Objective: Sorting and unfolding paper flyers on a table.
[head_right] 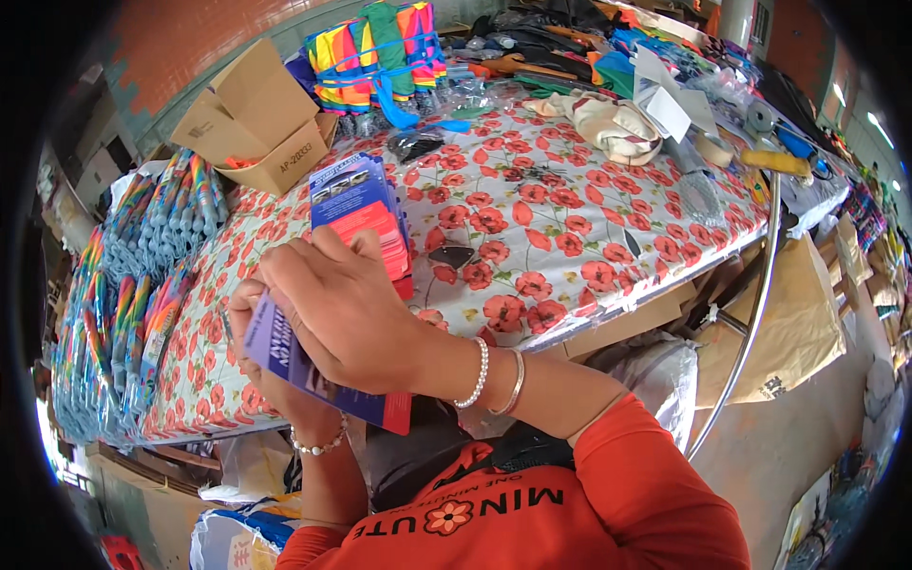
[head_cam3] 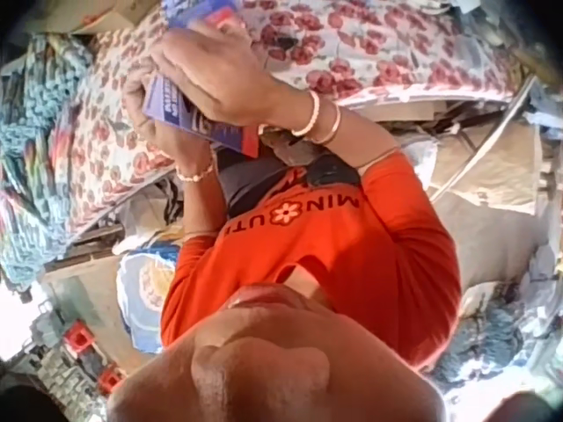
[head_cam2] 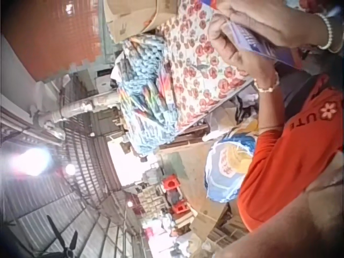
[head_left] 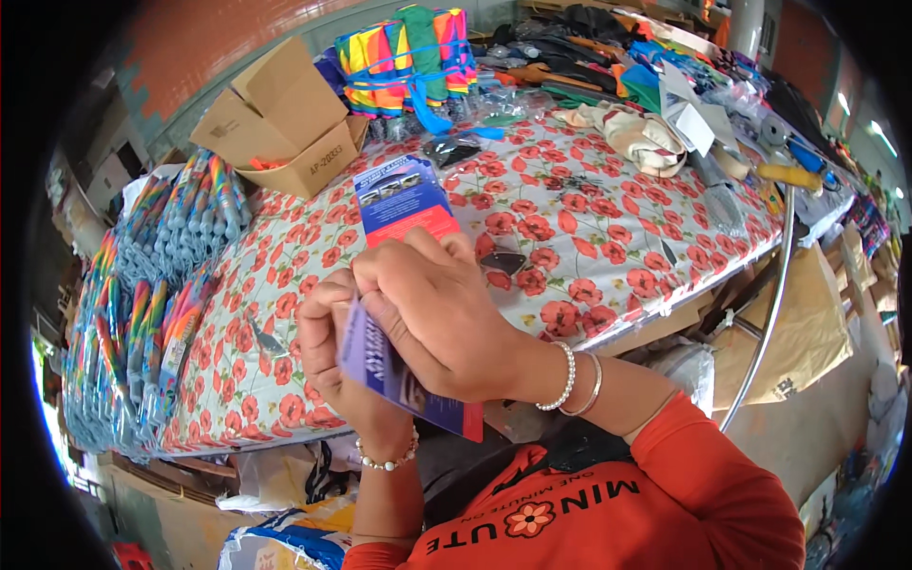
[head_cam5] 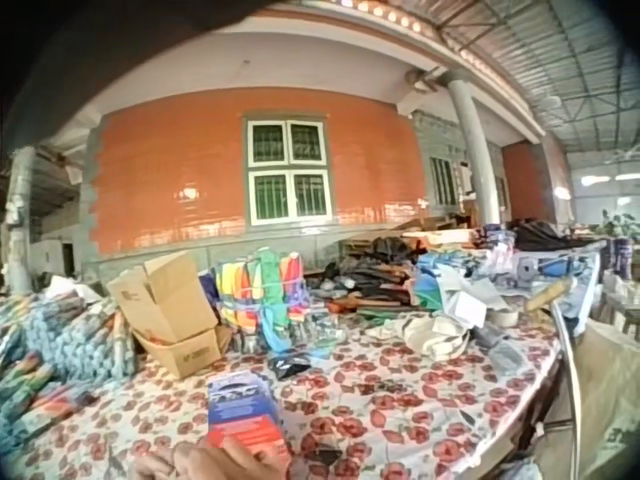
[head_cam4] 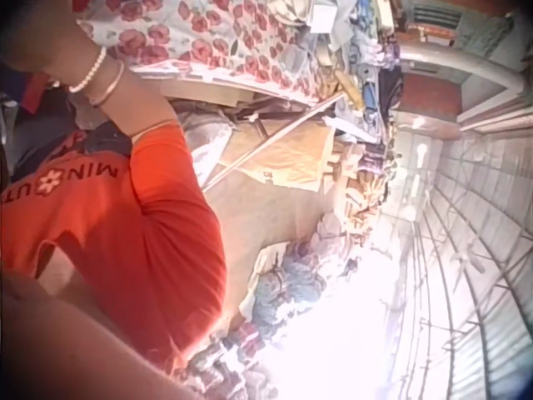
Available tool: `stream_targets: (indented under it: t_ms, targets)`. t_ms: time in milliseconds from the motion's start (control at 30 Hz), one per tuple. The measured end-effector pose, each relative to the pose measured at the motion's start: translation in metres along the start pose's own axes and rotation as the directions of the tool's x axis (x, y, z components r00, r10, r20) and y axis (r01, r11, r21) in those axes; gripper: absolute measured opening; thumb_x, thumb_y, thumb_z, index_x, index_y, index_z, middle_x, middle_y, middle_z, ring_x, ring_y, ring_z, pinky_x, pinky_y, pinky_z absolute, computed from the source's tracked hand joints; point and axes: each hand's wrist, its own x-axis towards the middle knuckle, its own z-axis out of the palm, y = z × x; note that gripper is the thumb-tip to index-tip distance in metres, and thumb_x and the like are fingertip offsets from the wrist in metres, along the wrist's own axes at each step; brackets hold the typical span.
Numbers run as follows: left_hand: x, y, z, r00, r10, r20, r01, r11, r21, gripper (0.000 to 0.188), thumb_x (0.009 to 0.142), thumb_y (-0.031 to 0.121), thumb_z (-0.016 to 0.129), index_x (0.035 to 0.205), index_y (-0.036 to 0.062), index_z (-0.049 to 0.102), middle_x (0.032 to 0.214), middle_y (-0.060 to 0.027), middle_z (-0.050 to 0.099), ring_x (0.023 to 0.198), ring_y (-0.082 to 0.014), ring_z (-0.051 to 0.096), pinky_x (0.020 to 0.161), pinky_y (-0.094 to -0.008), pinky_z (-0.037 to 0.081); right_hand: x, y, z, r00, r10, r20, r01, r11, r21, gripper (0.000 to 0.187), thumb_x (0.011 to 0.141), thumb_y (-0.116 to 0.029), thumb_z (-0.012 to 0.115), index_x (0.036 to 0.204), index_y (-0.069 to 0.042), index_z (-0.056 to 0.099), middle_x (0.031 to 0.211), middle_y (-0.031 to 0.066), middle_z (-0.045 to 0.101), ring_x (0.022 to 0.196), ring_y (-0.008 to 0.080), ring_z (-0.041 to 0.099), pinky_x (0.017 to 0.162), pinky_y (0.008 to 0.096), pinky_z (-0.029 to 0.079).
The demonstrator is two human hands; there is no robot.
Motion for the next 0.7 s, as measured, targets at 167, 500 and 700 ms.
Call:
stream_targets:
  t_ms: [167,500,700]
  targets:
    - [0.008,0.003,-0.003,0.990,-0.137,0.042,0.142,0.913,-0.381,0.019,0.091,0.009,0.045,0.108,-0.0005,0.047,0.091,-0.0076,0.054,0.074,-0.0101,0.050,0.072,-0.0234,0.043,-0.005,0.016,0.000,0.983,0.137,0.126,-0.169,0.940,0.296,0.011,0.089,-0.015,0.045,0.091,-0.004,0.047,0.078,0.0077,0.048,0.072,0.0247,0.046,0.069,0.0348,0.033]
    - [0.011,0.006,-0.019,0.963,-0.247,0.104,0.264,0.945,-0.193,0.023,0.088,0.007,0.052,0.108,-0.0031,0.054,0.088,-0.0090,0.060,0.061,-0.0083,0.049,0.053,-0.0193,0.038,0.012,0.020,-0.020,0.965,0.010,0.261,-0.024,0.998,0.052,0.007,0.086,-0.009,0.047,0.090,-0.003,0.047,0.080,0.0101,0.047,0.074,0.0268,0.048,0.070,0.0341,0.036]
    - [0.020,0.013,-0.025,0.981,-0.131,0.142,0.132,0.991,-0.004,0.019,0.083,0.004,0.058,0.100,-0.0058,0.061,0.089,-0.0108,0.064,0.062,-0.0096,0.055,0.057,-0.0200,0.045,0.030,0.011,-0.038,0.910,-0.105,0.401,0.187,0.967,-0.172,0.011,0.080,-0.010,0.053,0.089,-0.003,0.050,0.083,0.0110,0.046,0.078,0.0278,0.047,0.073,0.0364,0.035]
